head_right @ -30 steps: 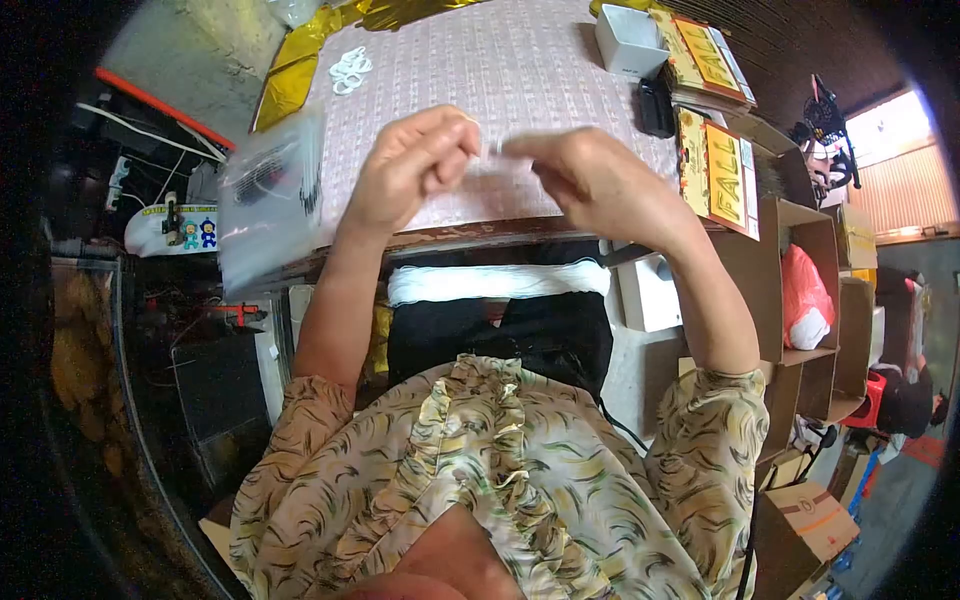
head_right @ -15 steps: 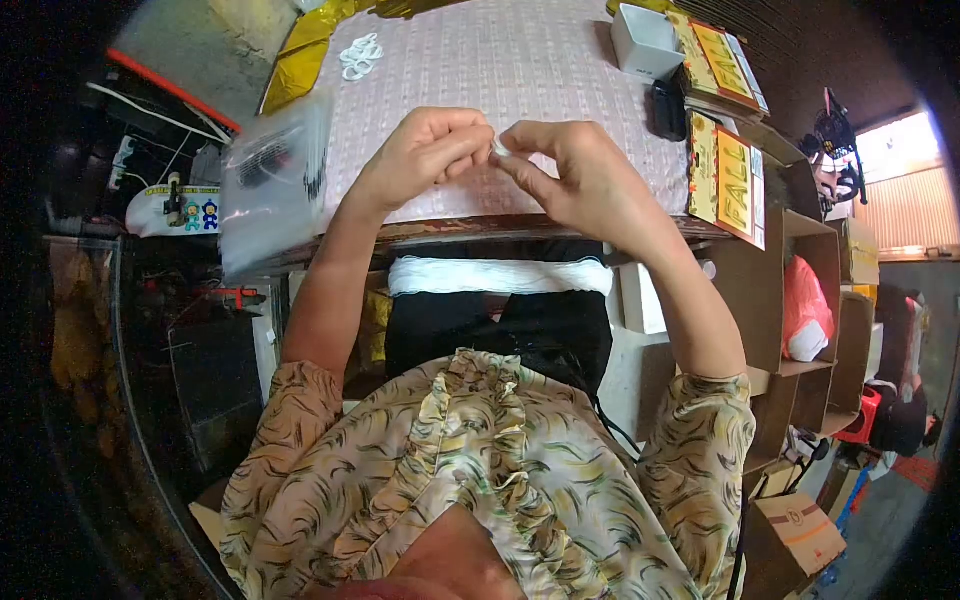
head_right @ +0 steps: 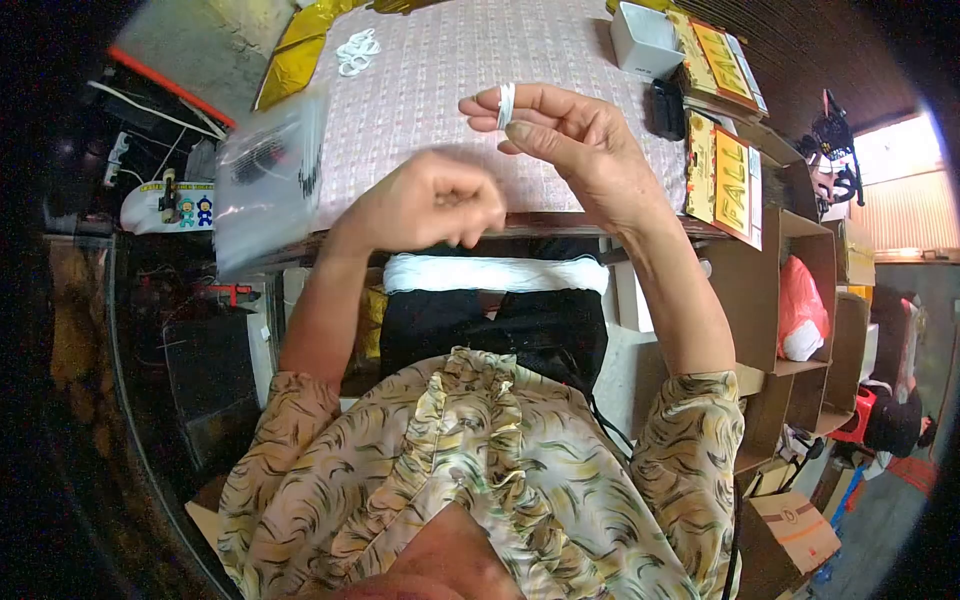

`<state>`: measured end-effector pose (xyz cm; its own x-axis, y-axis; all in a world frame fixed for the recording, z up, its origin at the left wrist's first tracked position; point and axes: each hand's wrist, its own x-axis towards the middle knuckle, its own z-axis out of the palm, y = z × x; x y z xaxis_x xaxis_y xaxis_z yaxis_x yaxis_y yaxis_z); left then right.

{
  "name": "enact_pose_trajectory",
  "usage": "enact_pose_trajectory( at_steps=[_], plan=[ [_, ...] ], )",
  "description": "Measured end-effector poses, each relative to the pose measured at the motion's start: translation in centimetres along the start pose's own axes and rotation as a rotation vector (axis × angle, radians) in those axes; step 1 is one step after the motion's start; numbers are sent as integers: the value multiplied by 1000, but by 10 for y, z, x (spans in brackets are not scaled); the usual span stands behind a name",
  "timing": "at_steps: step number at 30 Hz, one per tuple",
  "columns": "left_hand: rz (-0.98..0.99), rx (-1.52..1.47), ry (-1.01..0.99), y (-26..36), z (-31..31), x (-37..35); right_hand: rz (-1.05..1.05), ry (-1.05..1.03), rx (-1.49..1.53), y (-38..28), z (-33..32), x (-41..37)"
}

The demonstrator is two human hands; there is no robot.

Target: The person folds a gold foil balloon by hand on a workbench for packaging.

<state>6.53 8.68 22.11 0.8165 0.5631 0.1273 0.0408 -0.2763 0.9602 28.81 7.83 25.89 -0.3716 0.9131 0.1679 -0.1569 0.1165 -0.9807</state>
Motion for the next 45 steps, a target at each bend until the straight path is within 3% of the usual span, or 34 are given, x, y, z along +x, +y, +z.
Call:
enact_pose_trajectory(
  at_steps=[1,3,5,7,8,16,21,23,33,37,39,41,43,45],
  plan=[
    [2,0,0,5,-1,-4,-1,0,-2,0,-3,0],
    [212,221,339,20,-7,-11,50,-120,-13,4,-12,0],
    [156,229,406,29,-16,-3,74,-134,-7,2,-9,-2],
    [461,329,550,34,-13,12,97,-164,0,2,-5,-4],
    [408,257,461,37,-14,11,110,-166,-60,0,-6,-4],
    [333,46,405,34,-4,2,221,-222,-83,-25,0,-8],
    [359,145,477,33,-8,0,276,-257,-63,-31,0,3],
    [391,259,410,31,-14,-1,321,-226,-8,-34,3,7],
    [230,144,372,29,-40,-7,377,-295,-30,-25,-3,38],
    [318,328,331,25,-57,-3,393,-318,7,-22,-2,52],
    [336,385,338,26,-70,1,336,-171,-14,-19,2,56],
    [326,602,379,24,-89,3,299,-158,19,-10,2,63],
    [281,609,391,9,-114,4,-23,164,70,-7,10,74],
    [-86,368,415,-13,-153,2,-103,219,129,4,-13,93]
  ],
)
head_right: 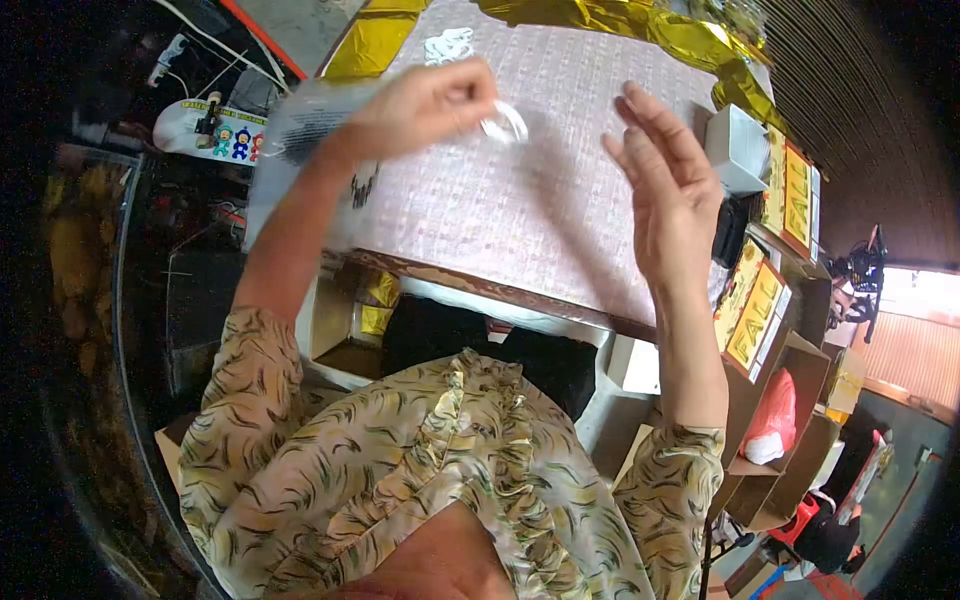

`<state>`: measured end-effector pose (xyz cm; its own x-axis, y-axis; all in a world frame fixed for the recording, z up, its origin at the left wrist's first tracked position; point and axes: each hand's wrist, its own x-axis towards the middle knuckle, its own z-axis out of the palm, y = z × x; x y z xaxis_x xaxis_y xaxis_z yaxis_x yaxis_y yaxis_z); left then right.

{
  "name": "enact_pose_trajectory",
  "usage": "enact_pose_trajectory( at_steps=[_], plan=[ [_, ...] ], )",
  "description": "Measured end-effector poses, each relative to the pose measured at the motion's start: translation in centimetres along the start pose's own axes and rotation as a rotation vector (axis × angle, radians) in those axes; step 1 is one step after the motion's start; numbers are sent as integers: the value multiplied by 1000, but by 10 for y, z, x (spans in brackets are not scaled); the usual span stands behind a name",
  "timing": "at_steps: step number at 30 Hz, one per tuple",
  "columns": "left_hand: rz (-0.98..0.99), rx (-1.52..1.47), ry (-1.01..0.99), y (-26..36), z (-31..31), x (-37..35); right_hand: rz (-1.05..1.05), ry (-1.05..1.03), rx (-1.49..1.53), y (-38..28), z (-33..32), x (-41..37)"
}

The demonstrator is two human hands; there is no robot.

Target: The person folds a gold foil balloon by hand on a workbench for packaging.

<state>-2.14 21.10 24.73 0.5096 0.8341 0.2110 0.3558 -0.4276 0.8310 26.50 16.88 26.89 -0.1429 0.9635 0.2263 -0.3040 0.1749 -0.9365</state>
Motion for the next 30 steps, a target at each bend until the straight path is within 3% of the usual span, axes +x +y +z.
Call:
enact_pose_trajectory(
  at_steps=[2,4,9,15,17,18,20,23,25,29,30],
  plan=[
    [-130,-83,137,-56,-25,23,5,30,-116,17,-13,14],
    [-266,68,135,-100,-54,45,111,19,-161,34,-15,20],
    [-333,120,121,-184,-81,77,254,-23,-244,77,-13,33],
    [-304,276,155,-201,-83,86,124,-165,-690,105,34,64],
    [-273,368,173,-201,-82,85,-225,-402,-910,136,48,92],
    [-293,362,164,-199,-82,85,-225,-402,-909,152,58,103],
    [-314,359,155,-196,-83,85,-373,-437,-1180,184,76,125],
    [-285,406,234,-195,-90,85,-454,-457,-1301,221,95,145],
    [-291,499,119,-197,-102,85,-456,-473,-1345,236,100,154],
    [-381,515,119,-199,-127,79,-452,-533,-1355,249,97,157],
    [-327,616,196,-199,-132,77,-452,-533,-1355,250,97,158]
  ],
)
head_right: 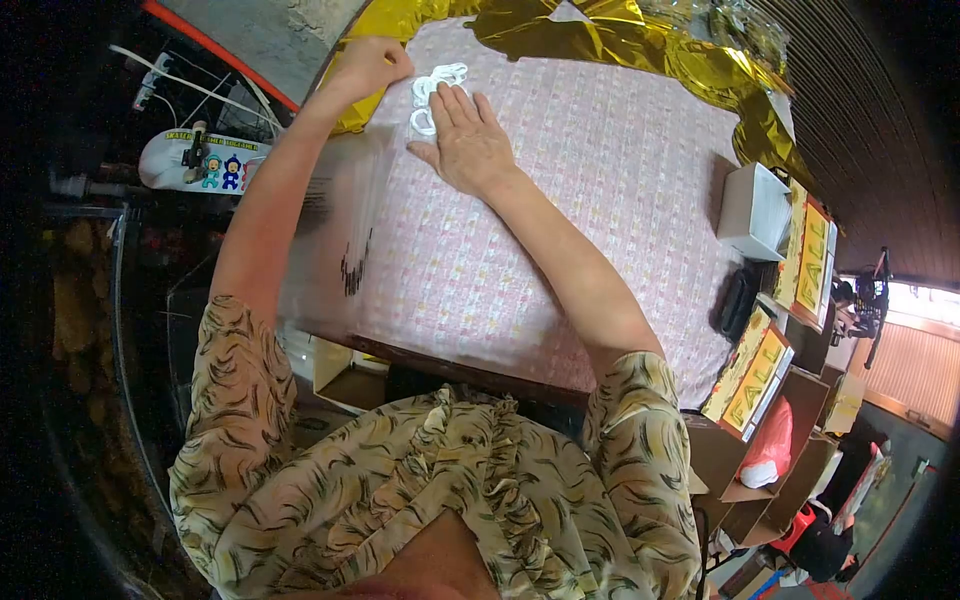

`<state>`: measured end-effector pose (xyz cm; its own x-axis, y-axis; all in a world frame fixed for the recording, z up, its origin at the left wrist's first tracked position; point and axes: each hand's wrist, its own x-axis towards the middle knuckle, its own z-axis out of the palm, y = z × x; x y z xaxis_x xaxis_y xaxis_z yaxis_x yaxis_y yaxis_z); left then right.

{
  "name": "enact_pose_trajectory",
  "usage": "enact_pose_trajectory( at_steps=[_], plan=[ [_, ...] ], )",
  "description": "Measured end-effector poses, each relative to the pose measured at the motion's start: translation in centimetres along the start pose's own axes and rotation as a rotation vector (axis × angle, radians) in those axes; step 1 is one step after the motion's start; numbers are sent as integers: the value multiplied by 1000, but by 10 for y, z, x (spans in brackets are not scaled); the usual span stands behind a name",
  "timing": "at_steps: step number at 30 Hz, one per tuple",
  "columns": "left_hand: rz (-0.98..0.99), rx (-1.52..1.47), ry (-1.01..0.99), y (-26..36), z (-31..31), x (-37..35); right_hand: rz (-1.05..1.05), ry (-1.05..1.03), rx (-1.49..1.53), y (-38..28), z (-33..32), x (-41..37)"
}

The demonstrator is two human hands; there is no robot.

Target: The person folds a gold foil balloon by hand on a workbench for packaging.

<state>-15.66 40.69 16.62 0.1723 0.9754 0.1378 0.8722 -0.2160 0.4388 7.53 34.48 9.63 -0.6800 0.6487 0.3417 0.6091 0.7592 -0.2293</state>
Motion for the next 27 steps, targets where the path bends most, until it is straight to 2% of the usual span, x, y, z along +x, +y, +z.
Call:
enact_pose_trajectory(
  at_steps=[1,2,4,6,8,10,12,13,15,16,18,22,24,27],
  plan=[
    [34,79,102,3,-5,-1,-1,-1,-4,0,0,0],
    [39,78,99,9,-6,-3,0,0,-10,-1,-1,-1],
    [-1,-140,134,22,-7,-4,2,23,25,-3,-3,-1],
    [43,-139,135,27,-2,2,4,52,46,-2,-9,-1],
    [77,-135,135,37,0,12,20,168,107,-5,-15,-2],
    [176,53,213,49,5,24,6,140,108,-2,-18,-3],
    [207,14,170,67,12,40,-41,79,300,1,-26,-4],
    [230,-26,131,75,16,50,-37,84,294,3,-37,-5],
    [272,15,111,86,30,68,83,314,593,11,-60,-11],
    [305,58,86,86,40,76,88,317,587,23,-64,-18],
    [247,82,65,82,58,93,255,209,429,55,-72,-37],
    [188,-106,-1,57,84,122,340,185,341,107,-99,-66],
    [181,-186,-2,43,92,128,341,305,267,123,-101,-74],
    [166,-236,-19,41,91,135,288,366,258,140,-96,-64]
  ],
)
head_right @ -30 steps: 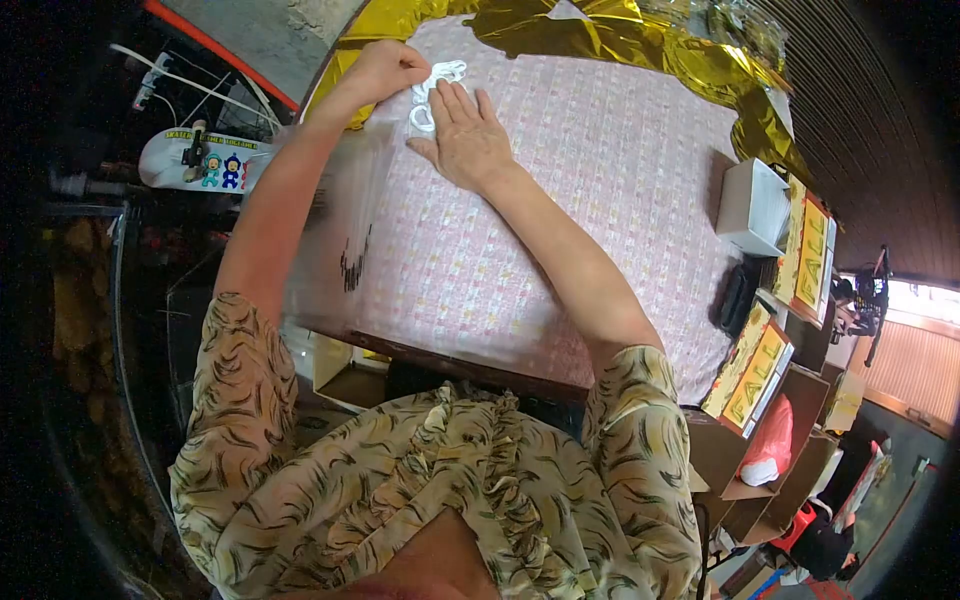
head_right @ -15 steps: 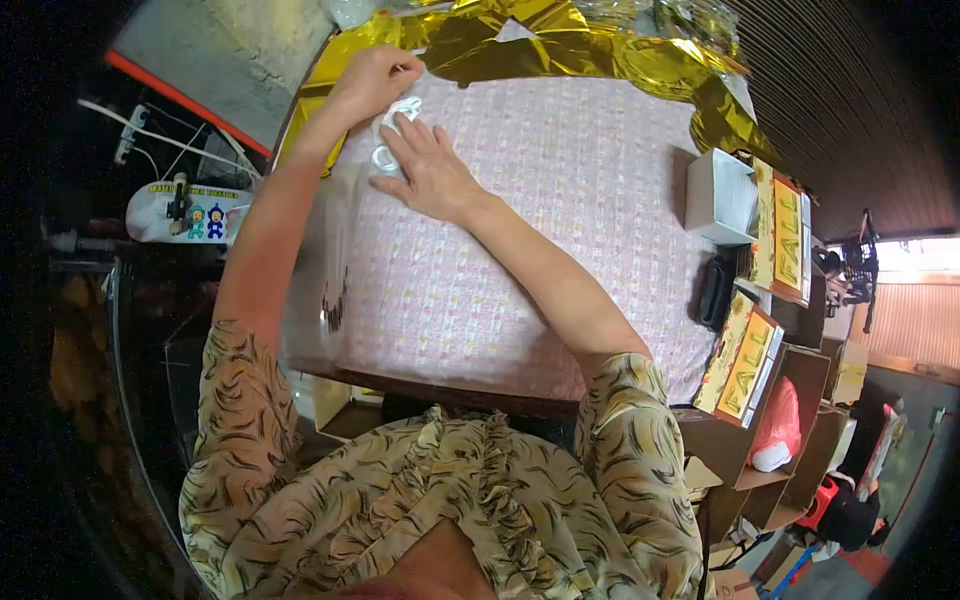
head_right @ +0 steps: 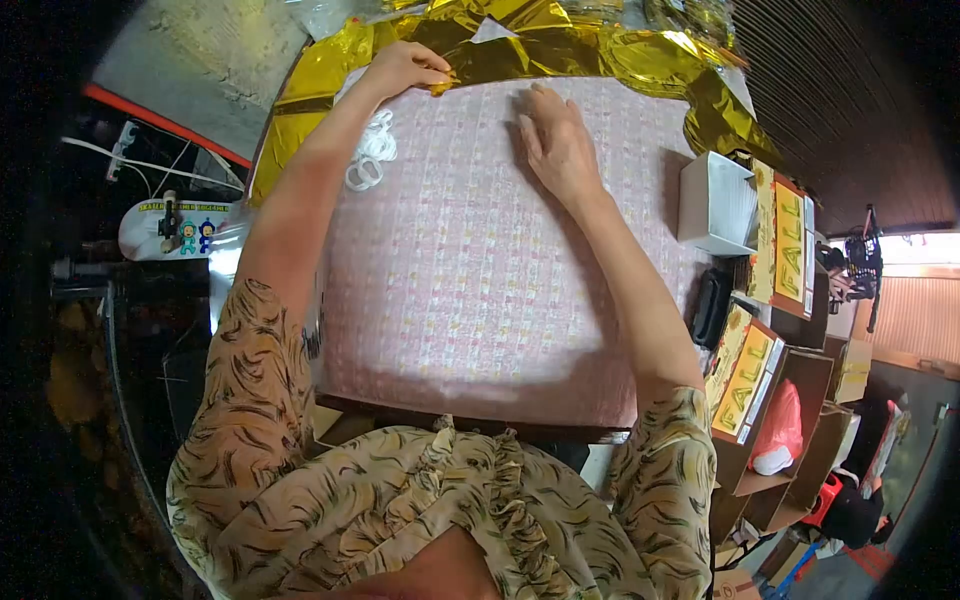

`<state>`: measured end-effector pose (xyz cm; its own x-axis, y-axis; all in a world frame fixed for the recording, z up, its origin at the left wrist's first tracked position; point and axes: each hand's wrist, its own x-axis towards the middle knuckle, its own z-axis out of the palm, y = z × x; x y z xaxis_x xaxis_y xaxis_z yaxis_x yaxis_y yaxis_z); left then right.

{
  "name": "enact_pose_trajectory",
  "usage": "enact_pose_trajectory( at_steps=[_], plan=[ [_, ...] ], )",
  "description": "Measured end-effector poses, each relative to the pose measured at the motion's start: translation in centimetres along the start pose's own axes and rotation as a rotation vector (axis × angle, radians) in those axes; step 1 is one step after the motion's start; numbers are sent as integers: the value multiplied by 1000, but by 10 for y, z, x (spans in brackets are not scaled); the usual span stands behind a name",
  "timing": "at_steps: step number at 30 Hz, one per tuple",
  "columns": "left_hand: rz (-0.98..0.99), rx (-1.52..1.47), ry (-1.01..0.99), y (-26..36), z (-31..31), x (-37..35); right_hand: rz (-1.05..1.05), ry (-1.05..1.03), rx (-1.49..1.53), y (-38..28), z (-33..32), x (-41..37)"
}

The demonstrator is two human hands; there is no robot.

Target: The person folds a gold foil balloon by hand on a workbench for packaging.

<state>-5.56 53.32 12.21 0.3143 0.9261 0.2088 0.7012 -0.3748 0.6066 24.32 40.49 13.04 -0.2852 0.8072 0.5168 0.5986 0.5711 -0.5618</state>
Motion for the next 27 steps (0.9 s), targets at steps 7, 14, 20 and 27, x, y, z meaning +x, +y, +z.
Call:
enact_pose_trajectory(
  at_steps=[7,14,20,27],
  plan=[
    [-60,116,0,12,-1,12,-97,1,72,24,43,67],
    [41,171,-134,36,-20,64,71,30,-205,9,73,108],
    [614,325,552,84,-20,46,254,236,-29,44,82,148],
    [269,275,312,71,52,40,465,256,433,71,35,195]
  ],
)
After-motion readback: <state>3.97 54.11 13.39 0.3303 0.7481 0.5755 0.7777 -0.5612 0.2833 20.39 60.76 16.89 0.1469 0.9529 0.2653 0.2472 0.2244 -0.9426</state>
